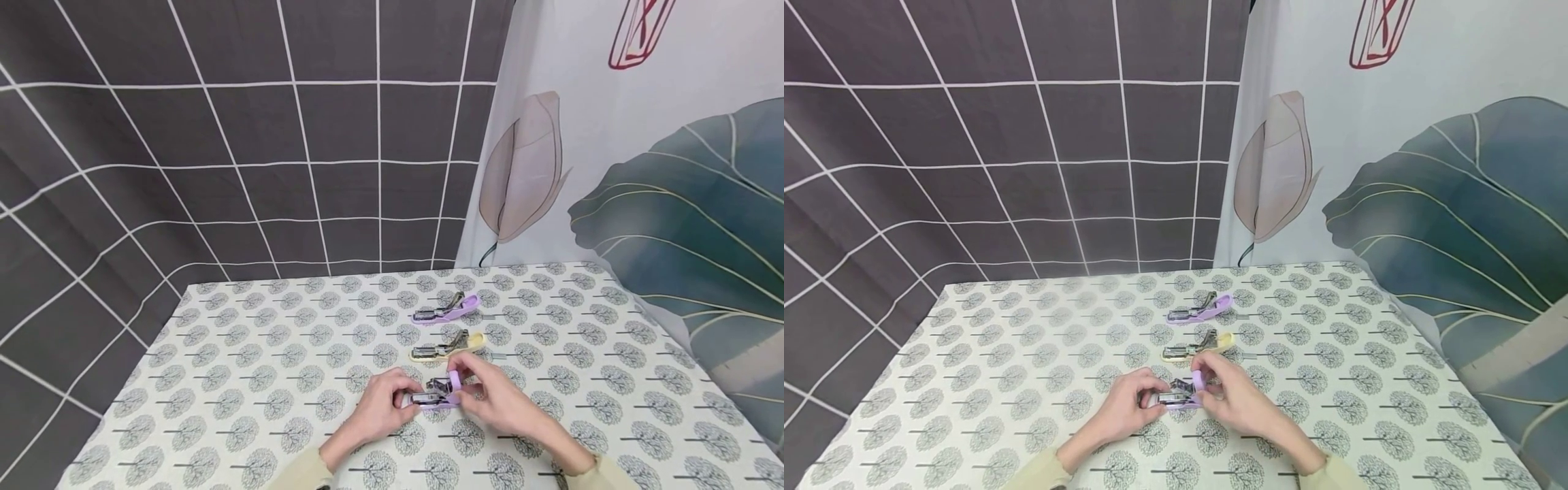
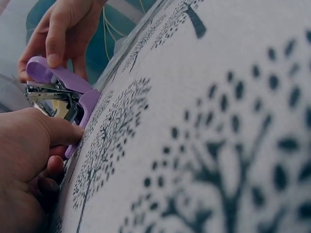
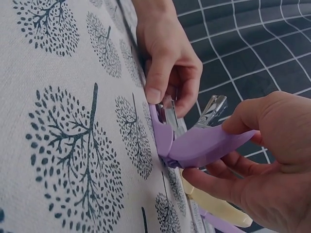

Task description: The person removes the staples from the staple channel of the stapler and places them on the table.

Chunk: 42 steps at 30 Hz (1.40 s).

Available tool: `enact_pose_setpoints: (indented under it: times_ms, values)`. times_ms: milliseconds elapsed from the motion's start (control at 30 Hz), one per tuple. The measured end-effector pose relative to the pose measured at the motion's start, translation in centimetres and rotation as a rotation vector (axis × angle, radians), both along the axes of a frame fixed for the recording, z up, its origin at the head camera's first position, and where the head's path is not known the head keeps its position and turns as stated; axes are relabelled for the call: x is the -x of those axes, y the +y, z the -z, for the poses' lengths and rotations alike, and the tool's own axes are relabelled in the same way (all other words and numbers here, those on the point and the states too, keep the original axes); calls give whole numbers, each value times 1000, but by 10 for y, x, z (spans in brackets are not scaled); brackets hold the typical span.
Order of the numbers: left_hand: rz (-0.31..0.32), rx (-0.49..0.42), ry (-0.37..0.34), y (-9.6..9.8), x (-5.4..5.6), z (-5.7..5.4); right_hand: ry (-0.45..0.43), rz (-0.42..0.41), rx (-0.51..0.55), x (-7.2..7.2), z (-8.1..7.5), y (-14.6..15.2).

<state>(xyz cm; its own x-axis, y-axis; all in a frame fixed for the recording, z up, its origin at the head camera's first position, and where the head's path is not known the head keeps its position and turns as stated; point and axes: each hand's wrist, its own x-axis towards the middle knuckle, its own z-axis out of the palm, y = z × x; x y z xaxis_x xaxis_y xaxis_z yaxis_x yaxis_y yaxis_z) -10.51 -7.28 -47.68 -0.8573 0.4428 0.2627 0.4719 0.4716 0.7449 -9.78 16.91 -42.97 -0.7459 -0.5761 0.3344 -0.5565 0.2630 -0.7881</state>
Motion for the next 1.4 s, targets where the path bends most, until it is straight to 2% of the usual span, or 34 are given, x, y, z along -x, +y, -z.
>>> enact_pose_setpoints:
  times_ms: [633,1000,1400]
  values:
    - [12,-21,30,0,0,2,-47,-27,63,2,4,6]
    - [5,-20,1,1,0,0,-90,-69,128,3,8,10]
    - [5,-20,-3,0,-1,-1,-110,-64,142,4,11,15]
